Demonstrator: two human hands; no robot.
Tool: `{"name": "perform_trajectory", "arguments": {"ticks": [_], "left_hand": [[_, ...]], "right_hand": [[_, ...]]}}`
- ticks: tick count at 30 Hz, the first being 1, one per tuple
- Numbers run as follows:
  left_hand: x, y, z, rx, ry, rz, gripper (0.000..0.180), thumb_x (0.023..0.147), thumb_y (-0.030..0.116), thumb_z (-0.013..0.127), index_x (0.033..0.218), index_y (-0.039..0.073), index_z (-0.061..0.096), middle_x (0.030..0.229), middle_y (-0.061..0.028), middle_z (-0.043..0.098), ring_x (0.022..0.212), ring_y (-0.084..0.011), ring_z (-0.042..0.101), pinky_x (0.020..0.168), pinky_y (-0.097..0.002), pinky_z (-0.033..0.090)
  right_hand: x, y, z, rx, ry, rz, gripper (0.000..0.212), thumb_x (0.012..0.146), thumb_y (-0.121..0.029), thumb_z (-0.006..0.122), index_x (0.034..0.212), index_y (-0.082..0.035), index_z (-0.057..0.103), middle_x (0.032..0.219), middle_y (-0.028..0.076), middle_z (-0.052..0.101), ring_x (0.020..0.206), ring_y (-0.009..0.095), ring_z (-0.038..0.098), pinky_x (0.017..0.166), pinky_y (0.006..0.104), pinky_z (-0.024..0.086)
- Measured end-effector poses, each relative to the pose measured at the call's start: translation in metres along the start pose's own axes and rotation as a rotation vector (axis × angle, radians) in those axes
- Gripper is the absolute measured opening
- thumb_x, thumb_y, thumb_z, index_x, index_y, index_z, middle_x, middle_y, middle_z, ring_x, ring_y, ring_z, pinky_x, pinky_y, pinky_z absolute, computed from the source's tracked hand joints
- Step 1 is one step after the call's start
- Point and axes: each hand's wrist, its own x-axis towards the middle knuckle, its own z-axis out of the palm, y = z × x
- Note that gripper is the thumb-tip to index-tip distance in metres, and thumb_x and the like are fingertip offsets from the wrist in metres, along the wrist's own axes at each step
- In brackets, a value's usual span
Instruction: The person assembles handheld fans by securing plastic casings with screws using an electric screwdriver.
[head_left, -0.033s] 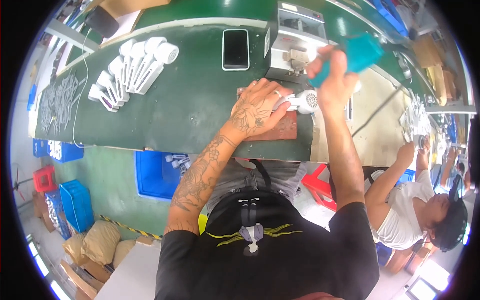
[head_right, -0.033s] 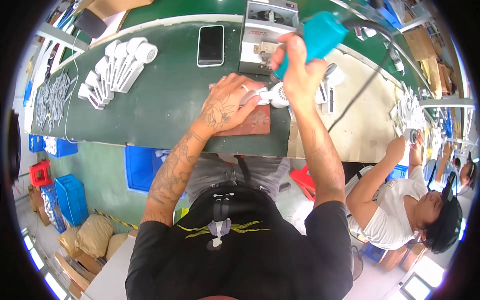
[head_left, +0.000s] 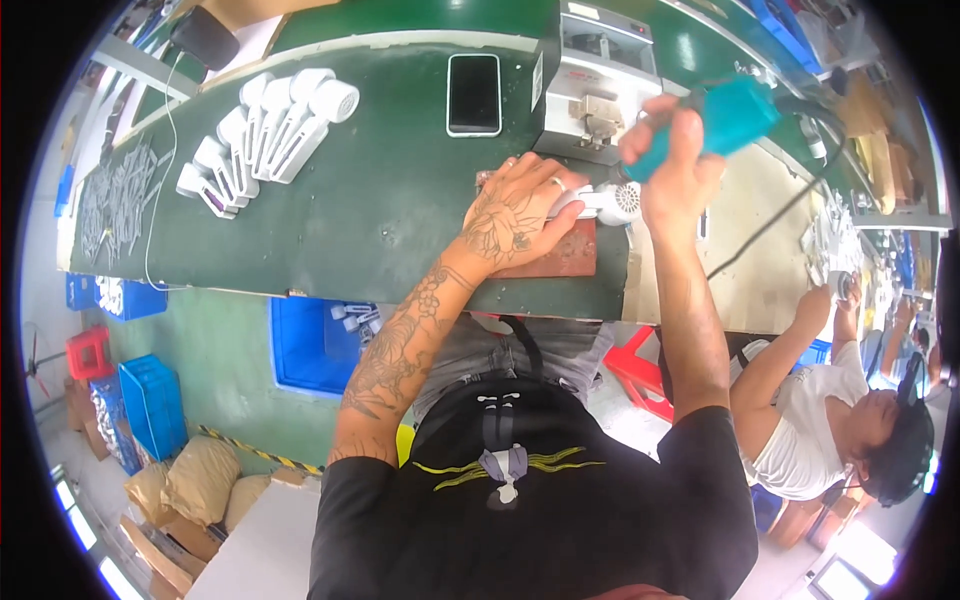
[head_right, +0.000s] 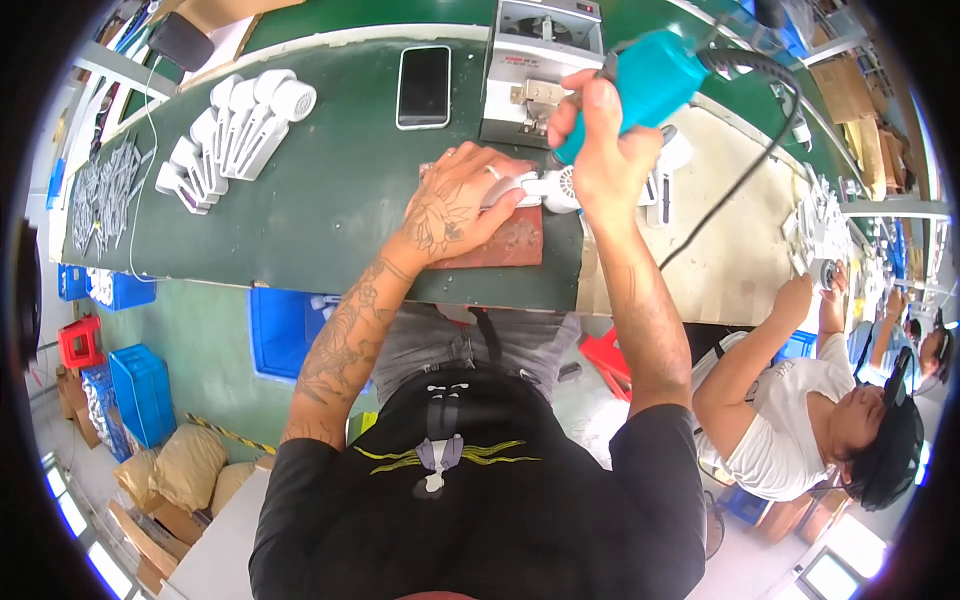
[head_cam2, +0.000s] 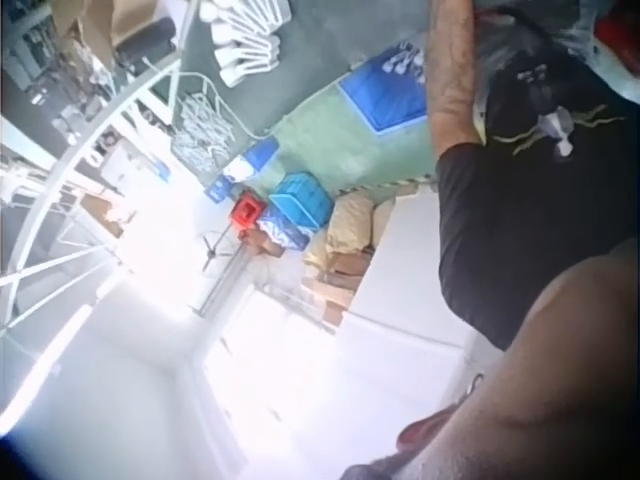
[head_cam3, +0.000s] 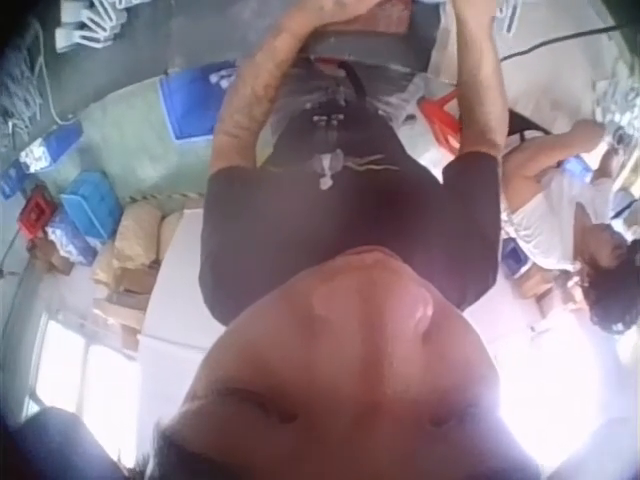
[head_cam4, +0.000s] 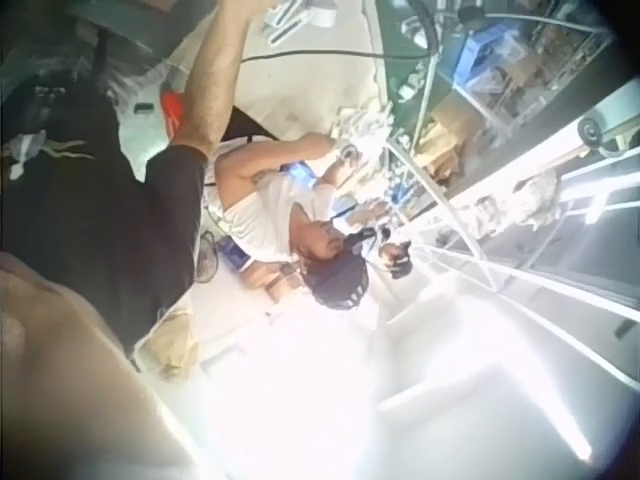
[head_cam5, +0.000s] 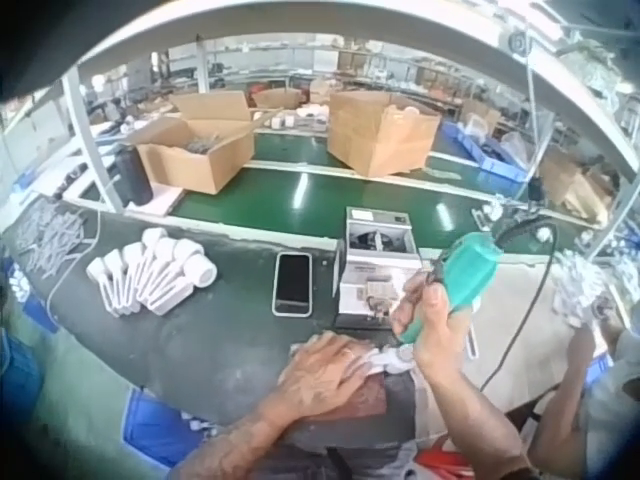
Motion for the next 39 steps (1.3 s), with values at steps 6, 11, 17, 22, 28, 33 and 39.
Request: {"name": "perform_trajectory", "arguments": {"ticks": [6,11,17,22,28,33,39], "left_hand": [[0.004,-0.002,-0.003,-0.086,-0.151,-0.081,0.039,0.099,0.042,0.057,0.126,0.016,0.066,0.126,-0.0121,0.062,0.128,-0.0369,0.053,0.116,-0.0531,0.033],[0.003,0.001,-0.006,-0.072,-0.174,-0.085,0.041,0.099,0.042,0.056,0.128,0.015,0.066,0.125,-0.0118,0.062,0.127,-0.0357,0.053,0.115,-0.0533,0.034],[0.001,-0.002,0.001,0.008,-0.101,-0.027,0.040,0.098,0.038,0.058,0.128,0.013,0.066,0.125,-0.0103,0.061,0.118,-0.0331,0.056,0.110,-0.0513,0.038],[0.004,-0.002,-0.007,0.013,-0.065,0.024,0.036,0.096,0.033,0.062,0.121,0.008,0.067,0.127,-0.0088,0.061,0.118,-0.0320,0.055,0.108,-0.0504,0.040],[-0.010,0.002,0.005,0.068,0.096,0.293,0.033,0.086,0.024,0.075,0.114,0.009,0.067,0.118,-0.0065,0.066,0.108,-0.0286,0.061,0.092,-0.0452,0.049],[-0.060,0.005,-0.025,0.130,0.301,0.079,0.027,0.086,0.019,0.076,0.110,0.007,0.069,0.112,-0.0104,0.068,0.100,-0.0316,0.064,0.088,-0.0449,0.051],[-0.095,-0.095,-0.096,0.418,0.569,-0.402,0.031,0.092,0.003,0.062,0.123,0.002,0.062,0.116,-0.0202,0.064,0.106,-0.0404,0.058,0.094,-0.0482,0.045]], "right_hand": [[-0.022,0.009,-0.009,0.125,-0.106,-0.042,0.038,0.103,-0.035,0.062,0.103,0.003,0.061,0.066,0.004,0.058,0.058,0.014,0.058,0.055,0.0277,0.046],[-0.029,0.010,-0.006,0.134,-0.093,0.007,0.036,0.103,-0.032,0.061,0.101,0.004,0.061,0.066,0.005,0.058,0.058,0.015,0.059,0.055,0.0286,0.047],[-0.032,0.028,-0.012,0.049,-0.111,0.000,0.045,0.104,-0.042,0.056,0.097,0.002,0.054,0.070,0.008,0.055,0.061,0.019,0.055,0.059,0.0339,0.047],[-0.031,0.023,-0.003,0.068,-0.162,-0.052,0.040,0.105,-0.039,0.055,0.097,0.001,0.054,0.072,0.008,0.056,0.062,0.019,0.056,0.058,0.0340,0.047],[-0.049,0.017,-0.022,0.117,0.002,0.232,0.044,0.104,-0.041,0.056,0.109,0.003,0.059,0.074,0.008,0.057,0.068,0.020,0.058,0.062,0.0346,0.048],[-0.091,-0.025,-0.051,0.399,-0.067,0.048,0.073,0.086,-0.076,0.061,0.103,-0.005,0.053,0.064,0.003,0.047,0.050,0.016,0.044,0.048,0.0336,0.037],[-0.134,-0.022,-0.071,0.352,-0.003,0.129,0.073,0.087,-0.068,0.067,0.102,0.002,0.052,0.064,0.008,0.053,0.051,0.020,0.052,0.048,0.0332,0.042]]}}
